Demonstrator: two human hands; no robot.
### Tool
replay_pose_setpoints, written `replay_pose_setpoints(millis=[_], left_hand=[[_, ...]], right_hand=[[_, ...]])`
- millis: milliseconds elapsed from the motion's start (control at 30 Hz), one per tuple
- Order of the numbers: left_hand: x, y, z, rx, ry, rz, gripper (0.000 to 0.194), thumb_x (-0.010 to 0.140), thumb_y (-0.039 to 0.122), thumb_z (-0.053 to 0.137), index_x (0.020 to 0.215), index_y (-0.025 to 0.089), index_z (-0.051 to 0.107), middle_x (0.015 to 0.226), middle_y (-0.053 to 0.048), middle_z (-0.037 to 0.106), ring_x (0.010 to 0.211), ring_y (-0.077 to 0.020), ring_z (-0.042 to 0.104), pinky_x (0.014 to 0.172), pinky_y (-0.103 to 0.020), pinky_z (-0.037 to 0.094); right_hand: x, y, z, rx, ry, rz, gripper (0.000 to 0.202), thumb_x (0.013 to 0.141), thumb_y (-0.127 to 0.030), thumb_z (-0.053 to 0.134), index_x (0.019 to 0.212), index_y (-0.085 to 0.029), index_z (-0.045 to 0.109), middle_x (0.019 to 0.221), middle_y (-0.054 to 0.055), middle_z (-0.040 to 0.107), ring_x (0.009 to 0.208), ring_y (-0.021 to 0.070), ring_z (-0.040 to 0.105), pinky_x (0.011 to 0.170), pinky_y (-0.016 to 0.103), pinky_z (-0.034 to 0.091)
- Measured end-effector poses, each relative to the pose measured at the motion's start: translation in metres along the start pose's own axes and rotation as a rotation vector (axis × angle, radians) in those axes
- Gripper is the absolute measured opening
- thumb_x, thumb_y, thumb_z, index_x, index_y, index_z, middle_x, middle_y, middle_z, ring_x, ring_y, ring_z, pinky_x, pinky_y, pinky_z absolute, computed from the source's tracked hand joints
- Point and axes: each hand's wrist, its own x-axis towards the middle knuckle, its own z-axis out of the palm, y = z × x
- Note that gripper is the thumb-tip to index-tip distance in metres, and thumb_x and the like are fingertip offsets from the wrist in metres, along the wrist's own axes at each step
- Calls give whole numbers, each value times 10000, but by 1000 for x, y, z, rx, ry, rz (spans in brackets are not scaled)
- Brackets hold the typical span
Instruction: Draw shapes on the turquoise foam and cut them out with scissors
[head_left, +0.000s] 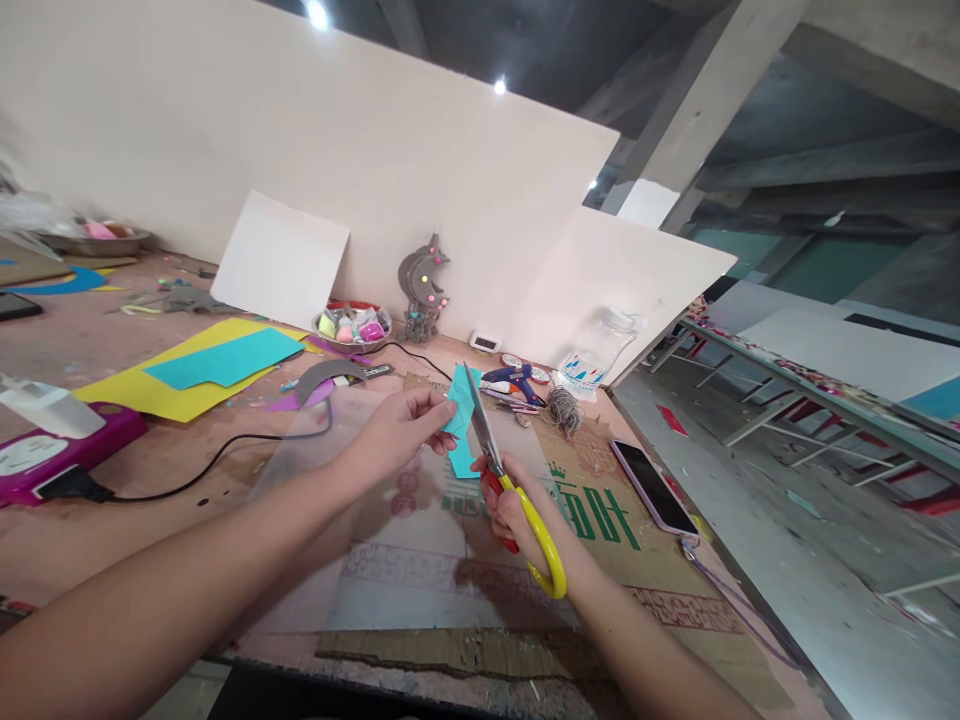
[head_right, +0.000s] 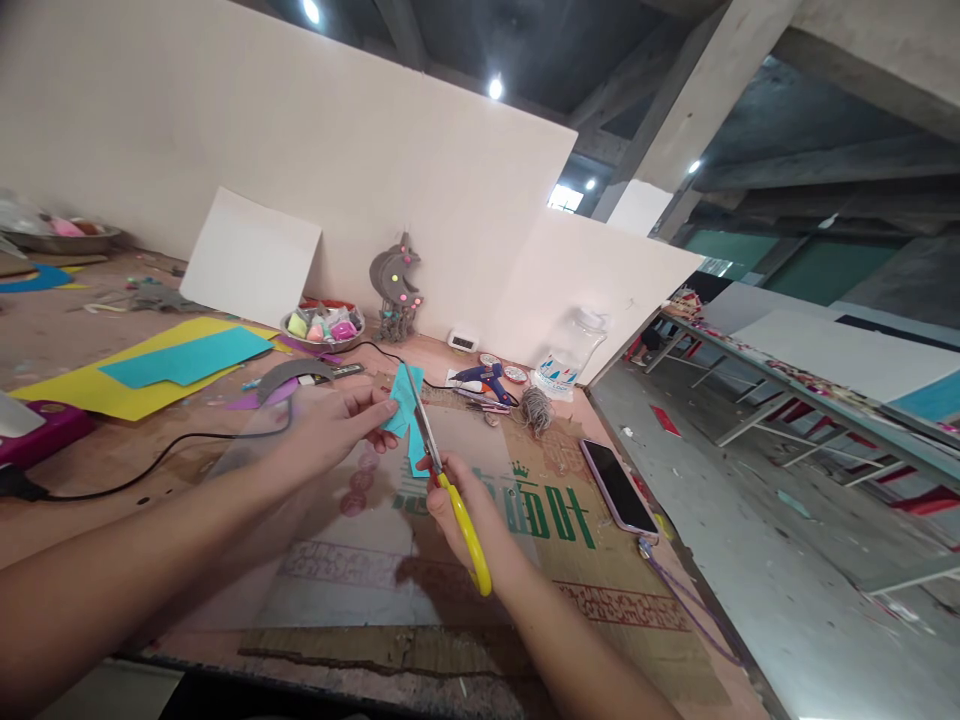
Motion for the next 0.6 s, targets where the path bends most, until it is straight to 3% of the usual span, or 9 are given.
replay_pose_setpoints(millis=[600], left_hand=[[3, -2, -2, -11, -12, 2, 357, 781, 487, 671, 710, 160, 545, 588, 23, 626, 545, -102, 626, 543, -206, 492]], right_hand=[[0, 0, 4, 96, 26, -23, 639, 742, -763, 574, 1062, -212, 524, 674, -68, 336, 491, 70, 233, 391, 181, 199]])
